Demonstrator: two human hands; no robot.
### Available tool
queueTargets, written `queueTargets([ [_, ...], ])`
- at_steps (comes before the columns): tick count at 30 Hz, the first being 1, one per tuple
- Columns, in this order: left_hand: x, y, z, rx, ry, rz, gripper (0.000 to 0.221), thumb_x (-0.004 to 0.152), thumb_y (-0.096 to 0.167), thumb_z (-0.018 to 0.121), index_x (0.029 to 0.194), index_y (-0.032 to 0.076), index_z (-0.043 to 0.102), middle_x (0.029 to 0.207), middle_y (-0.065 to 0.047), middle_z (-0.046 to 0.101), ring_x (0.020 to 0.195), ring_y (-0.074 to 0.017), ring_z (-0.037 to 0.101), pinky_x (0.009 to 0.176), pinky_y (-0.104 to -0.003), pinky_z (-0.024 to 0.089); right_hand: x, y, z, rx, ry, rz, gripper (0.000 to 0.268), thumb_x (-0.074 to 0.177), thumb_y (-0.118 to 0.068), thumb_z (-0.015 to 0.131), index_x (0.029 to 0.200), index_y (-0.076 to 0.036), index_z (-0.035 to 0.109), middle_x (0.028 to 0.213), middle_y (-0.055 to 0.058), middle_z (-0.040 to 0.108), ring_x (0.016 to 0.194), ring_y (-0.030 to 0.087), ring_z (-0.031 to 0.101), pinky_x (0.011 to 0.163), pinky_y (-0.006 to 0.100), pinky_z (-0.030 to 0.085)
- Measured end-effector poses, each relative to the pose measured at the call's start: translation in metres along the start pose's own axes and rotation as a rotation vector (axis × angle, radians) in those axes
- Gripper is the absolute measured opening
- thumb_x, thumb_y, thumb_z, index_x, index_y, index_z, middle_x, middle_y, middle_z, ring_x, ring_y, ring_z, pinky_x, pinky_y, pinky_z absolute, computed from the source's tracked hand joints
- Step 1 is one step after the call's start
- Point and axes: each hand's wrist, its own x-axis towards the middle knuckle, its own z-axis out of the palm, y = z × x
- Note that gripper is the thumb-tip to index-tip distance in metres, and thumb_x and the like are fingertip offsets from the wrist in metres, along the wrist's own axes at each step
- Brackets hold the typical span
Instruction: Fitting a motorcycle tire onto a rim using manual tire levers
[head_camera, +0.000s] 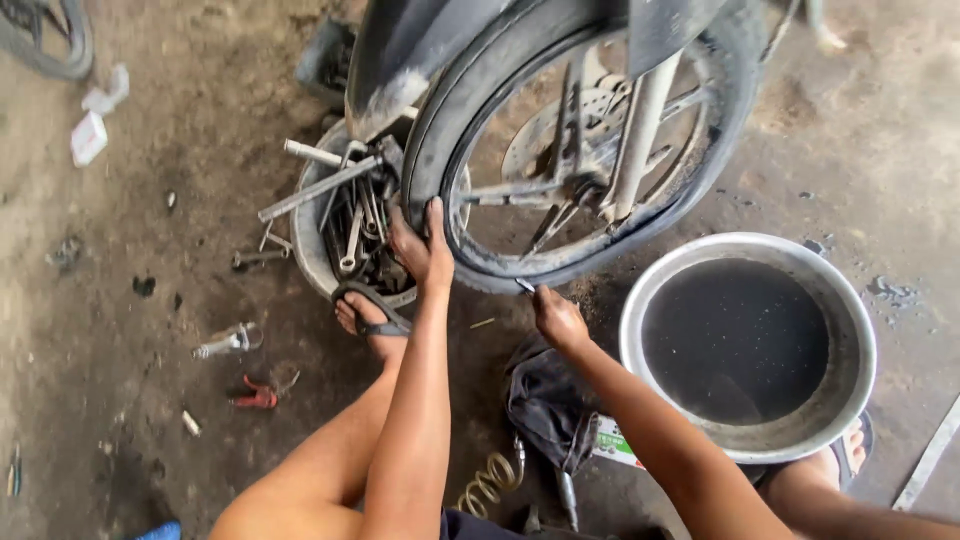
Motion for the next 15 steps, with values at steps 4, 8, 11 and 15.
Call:
queueTargets([
  [4, 0.051, 0.07, 0.011, 0.229, -0.064, 0.228, 0.055, 0.075, 0.047, 0.068, 0.103, 0.001, 0.055, 0.091, -0.021, 0.058, 0.089, -0.0409, 0.056, 0.075, -0.048, 0.045, -0.006, 0.011, 0.018, 0.003, 0.086, 0.041, 0.02, 0.09, -0.028, 0.04, 0.083, -0.01, 0.046, 0.061, 0.014, 0.056, 0.059, 0.035, 0.062, 0.05, 0.043, 0.049],
  [8, 0.069, 0.086, 0.017, 0.397, -0.056, 0.224, 0.073, 0.065, 0.065, 0.065, 0.087, -0.005, 0.061, 0.079, -0.025, 0.06, 0.079, -0.0422, 0.06, 0.07, -0.046, 0.047, -0.018, -0.079, 0.041, 1.268, 0.22, 0.792, 0.036, 0.091, -0.029, 0.041, 0.074, 0.002, 0.045, 0.043, 0.013, 0.043, 0.034, 0.028, 0.052, 0.032, 0.035, 0.043],
  [11, 0.047, 0.058, 0.017, 0.328, 0.075, 0.129, 0.072, 0.061, 0.059, 0.071, 0.093, -0.005, 0.062, 0.088, -0.024, 0.061, 0.084, -0.0388, 0.06, 0.075, -0.046, 0.047, -0.021, -0.151, 0.031, 1.736, 0.21, 0.933, 0.029, 0.09, -0.031, 0.042, 0.073, -0.009, 0.038, 0.05, -0.005, 0.024, 0.032, 0.011, 0.031, 0.029, 0.021, 0.026],
  [15, -0.005, 0.005, -0.002, 0.039, 0.137, -0.072, 0.058, 0.073, 0.042, 0.071, 0.103, -0.005, 0.056, 0.1, -0.028, 0.056, 0.097, -0.0419, 0.053, 0.087, -0.045, 0.04, -0.024, -0.126, 0.023, 1.257, 0.187, 0.713, 0.044, 0.094, -0.037, 0.043, 0.104, 0.005, 0.05, 0.078, 0.019, 0.056, 0.061, 0.021, 0.057, 0.052, 0.032, 0.047],
])
